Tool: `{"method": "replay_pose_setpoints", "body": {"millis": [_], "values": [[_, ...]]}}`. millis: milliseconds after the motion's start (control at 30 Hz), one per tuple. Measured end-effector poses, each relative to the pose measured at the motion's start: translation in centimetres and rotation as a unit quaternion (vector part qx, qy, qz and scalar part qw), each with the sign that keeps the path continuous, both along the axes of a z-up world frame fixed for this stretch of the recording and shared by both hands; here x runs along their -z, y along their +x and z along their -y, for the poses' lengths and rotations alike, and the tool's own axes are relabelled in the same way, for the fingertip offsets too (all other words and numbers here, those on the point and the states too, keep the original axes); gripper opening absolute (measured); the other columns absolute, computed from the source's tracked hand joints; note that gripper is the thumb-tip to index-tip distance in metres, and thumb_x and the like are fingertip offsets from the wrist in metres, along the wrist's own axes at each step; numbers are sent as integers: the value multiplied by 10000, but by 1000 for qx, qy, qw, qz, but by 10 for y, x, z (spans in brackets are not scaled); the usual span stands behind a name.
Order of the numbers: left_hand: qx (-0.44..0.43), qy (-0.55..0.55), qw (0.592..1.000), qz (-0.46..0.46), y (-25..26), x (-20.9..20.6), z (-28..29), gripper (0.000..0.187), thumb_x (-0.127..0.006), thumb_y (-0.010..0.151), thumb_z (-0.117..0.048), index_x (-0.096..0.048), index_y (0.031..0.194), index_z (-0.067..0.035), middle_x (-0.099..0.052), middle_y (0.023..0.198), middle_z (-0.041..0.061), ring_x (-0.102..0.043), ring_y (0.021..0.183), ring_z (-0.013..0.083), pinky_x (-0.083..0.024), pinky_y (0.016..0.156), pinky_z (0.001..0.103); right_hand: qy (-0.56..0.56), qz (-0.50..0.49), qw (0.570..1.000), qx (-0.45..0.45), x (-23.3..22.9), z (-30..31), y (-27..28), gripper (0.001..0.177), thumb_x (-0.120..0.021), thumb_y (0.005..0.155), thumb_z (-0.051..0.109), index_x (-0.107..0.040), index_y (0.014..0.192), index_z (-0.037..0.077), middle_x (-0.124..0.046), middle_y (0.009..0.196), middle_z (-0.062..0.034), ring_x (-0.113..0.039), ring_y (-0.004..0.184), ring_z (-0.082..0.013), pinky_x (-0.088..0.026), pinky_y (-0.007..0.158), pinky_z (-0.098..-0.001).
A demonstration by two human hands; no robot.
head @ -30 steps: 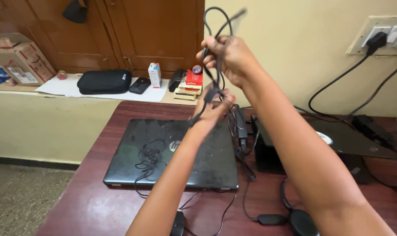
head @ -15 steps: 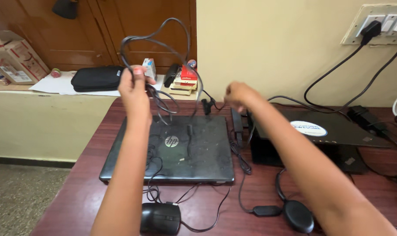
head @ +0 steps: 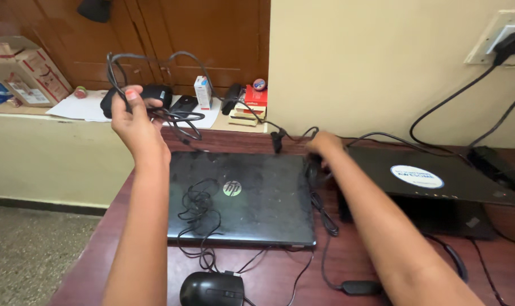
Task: The person arranges a headset and mouse on a desk, plugs a charger into a wall socket, untangles and organizes power and data cables over a closed laptop, and repositions the laptop on the desk.
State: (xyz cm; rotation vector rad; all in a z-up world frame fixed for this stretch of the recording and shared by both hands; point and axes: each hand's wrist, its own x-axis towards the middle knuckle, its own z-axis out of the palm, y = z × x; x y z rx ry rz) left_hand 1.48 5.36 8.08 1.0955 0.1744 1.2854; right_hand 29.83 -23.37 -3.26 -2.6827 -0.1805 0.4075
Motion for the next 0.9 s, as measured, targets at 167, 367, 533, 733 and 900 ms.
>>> {"method": "replay_pose_setpoints", "body": {"millis": [167,367,533,733,900], "values": [[10,67,997,30,4,-15,-11,175,-554,1125,-244,-597,1130,-74,-632,900,-2,-649,772,97,-509,578,258,310,-226,920,80,11,-18,75,481,-749,853,303,-622,1227,28,-670,1201,-215,-672,1000,-322,-571,702,-383],[41,91,994,41,9,-24,-11,190,-552,1141,-272,-585,1142,-85,-624,888,15,-649,806,97,-508,644,241,571,-334,737,138,77,-67,87,559,-651,870,150,-459,1378,17,-491,1425,-271,-582,1152,-497,-642,783,-510],[57,115,991,28,6,-17,-9,213,-567,1138,-296,-590,1165,-86,-612,902,10,-649,841,90,-510,664,242,664,-370,603,242,117,-109,82,593,-615,961,141,-365,1462,-56,-358,1471,-412,-487,1221,-697,-644,826,-540],[48,166,984,-36,11,-8,-6,245,-569,1125,-317,-600,1167,-77,-661,886,15,-669,836,83,-505,687,216,699,-287,555,348,136,-121,90,489,-554,990,71,-412,1458,50,-307,1506,-306,-495,1253,-634,-590,850,-569],[71,148,986,-38,25,0,2,245,-571,1108,-317,-602,1152,-78,-663,878,12,-669,835,79,-476,640,212,673,-328,589,303,131,-120,97,462,-434,1016,113,-412,1455,-29,-423,1445,-341,-515,1220,-657,-590,887,-590]]}}
